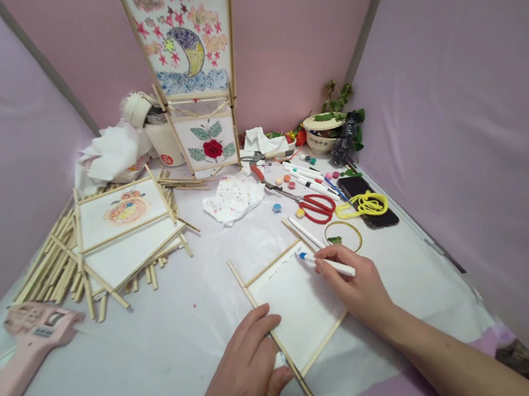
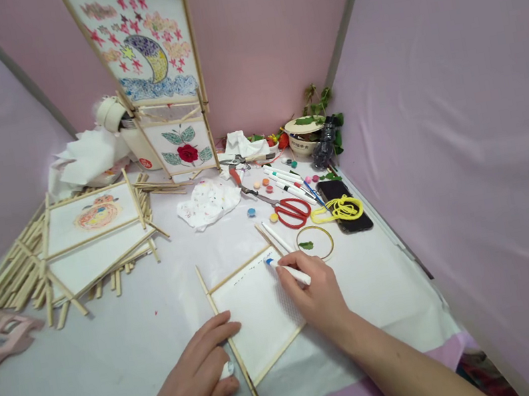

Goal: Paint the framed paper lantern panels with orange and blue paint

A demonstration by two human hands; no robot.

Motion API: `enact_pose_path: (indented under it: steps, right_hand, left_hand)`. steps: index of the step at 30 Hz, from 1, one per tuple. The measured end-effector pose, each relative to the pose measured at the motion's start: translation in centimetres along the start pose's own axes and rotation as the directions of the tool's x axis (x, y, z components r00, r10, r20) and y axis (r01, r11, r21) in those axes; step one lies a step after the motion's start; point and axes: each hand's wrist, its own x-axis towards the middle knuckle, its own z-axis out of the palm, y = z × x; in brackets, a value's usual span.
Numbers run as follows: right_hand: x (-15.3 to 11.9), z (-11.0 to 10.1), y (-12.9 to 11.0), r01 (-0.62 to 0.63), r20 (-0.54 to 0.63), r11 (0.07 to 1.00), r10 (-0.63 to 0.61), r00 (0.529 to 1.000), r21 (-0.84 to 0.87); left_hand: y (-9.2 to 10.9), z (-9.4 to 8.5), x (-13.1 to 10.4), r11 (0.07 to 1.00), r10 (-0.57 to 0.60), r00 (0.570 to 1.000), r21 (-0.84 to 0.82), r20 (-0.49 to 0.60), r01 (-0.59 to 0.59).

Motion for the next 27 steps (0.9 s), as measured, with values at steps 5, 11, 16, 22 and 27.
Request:
enact_pose_path:
  steps: [5, 11, 16, 22, 27]
  right_hand:
    - [-0.26, 0.28, -0.06, 0.032, 0.028, 0.999, -0.032, 0.999, -0.008]
    - [-0.26, 0.35, -0.3, 0.107, 0.034, 0.993, -0.105, 0.994, -0.041]
    - [-0.17, 0.4, -0.11, 0.137, 0.026, 0.989, -0.135, 0.99, -0.055]
    - [0.04, 0.4, 0.06, 0.115, 0.017, 0.992, -0.114, 0.993, -0.057]
    - [0.18, 0.16, 0.26, 0.047, -0.011, 0.998, -0.048, 0.999, -0.043]
  left_hand:
    - [0.32, -0.51, 0.45, 1.0, 0.007, 1.0, 0.01, -0.019, -0.007]
    - [0.35, -0.6, 0.45, 1.0, 0.004, 1.0, 0.025, 0.001, -0.004]
    - [0.14, -0.34, 0.24, 1.0, 0.005, 1.0, 0.005, -0.005, -0.005]
    - [0.16, -0.24, 0.22, 1.0, -0.013, 1.0, -0.009, 0.005, 0.013]
    - [0.3, -0.48, 0.36, 1.0, -0.016, 1.0, -0.015, 0.013, 0.016]
